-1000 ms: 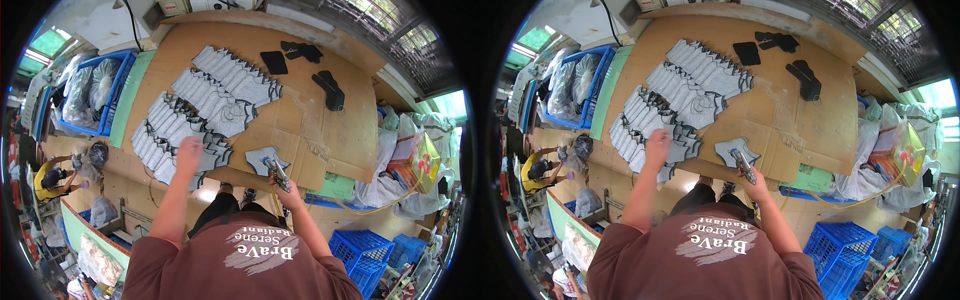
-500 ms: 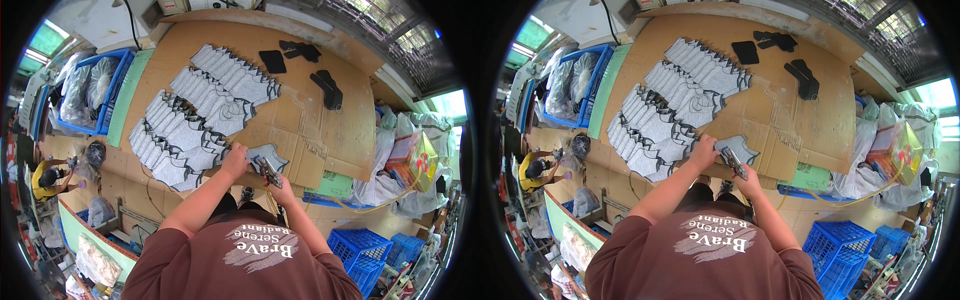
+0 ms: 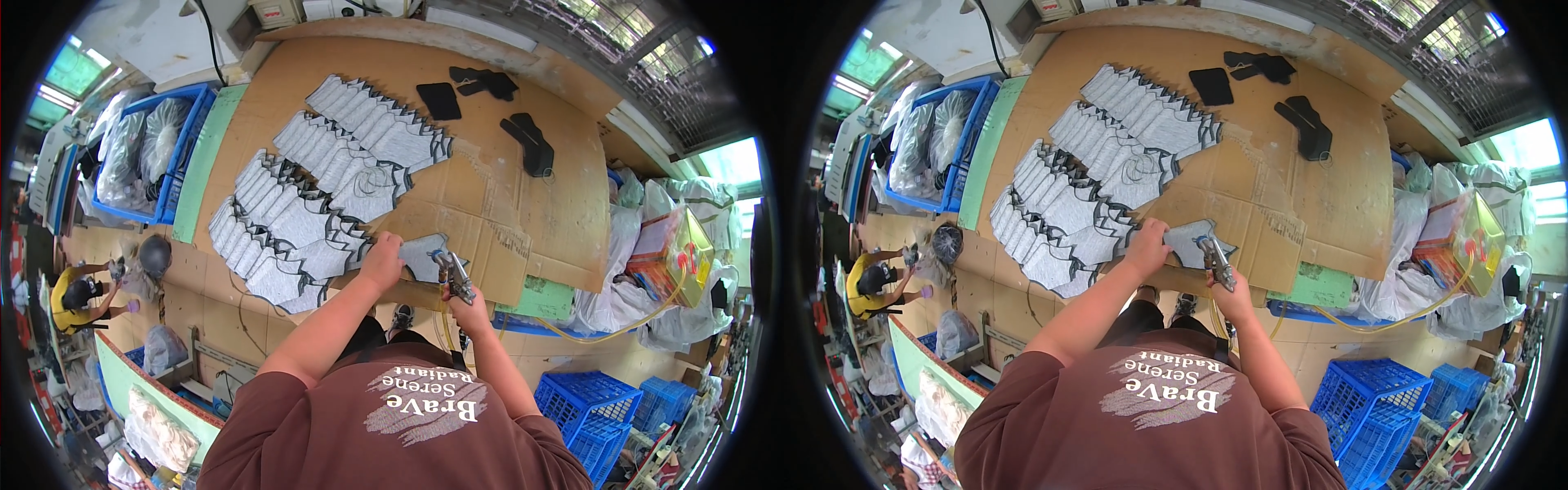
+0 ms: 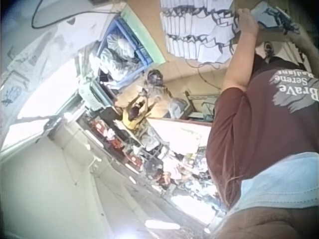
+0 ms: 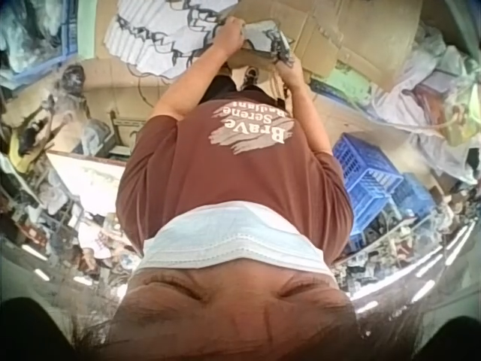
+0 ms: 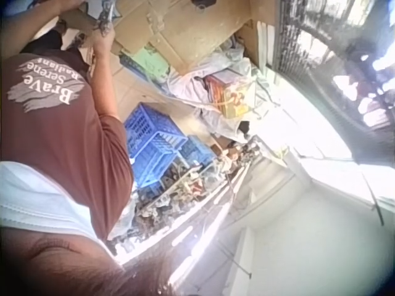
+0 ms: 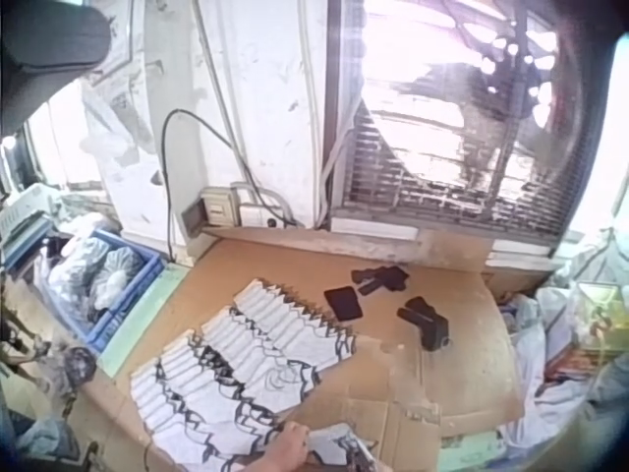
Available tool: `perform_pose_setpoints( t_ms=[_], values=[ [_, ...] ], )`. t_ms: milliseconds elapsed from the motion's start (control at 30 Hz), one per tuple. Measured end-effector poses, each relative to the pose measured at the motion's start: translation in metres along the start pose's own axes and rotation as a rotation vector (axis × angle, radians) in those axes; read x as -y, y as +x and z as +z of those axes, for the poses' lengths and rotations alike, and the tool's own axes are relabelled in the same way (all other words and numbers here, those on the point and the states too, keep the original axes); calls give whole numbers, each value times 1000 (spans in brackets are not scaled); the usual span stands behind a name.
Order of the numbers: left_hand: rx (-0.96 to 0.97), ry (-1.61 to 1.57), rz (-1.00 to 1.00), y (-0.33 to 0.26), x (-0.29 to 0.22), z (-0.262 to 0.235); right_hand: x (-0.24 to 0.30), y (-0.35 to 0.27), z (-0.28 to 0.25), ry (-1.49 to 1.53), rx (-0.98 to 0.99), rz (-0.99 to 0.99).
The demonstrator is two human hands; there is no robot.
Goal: The person is applying adhesive or treatment to shoe components using a spray gun or applicator, then organizing the pieces.
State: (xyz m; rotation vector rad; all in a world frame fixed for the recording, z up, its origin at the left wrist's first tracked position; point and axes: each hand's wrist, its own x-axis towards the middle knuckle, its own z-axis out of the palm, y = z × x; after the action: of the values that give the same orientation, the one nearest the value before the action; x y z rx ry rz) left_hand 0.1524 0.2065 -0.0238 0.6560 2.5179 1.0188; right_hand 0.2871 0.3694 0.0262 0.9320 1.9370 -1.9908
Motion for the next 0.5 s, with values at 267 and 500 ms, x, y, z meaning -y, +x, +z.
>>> perform_pose_setpoints(
  t_ms=[267,500],
  values=[
    [-73,-54,27,-2,1,1,-7,-2,-6,8,-32,-95],
    [-279,-462,-168,-14,-7,-41,-8,-8,-9,9,17,-93]
  ],
)
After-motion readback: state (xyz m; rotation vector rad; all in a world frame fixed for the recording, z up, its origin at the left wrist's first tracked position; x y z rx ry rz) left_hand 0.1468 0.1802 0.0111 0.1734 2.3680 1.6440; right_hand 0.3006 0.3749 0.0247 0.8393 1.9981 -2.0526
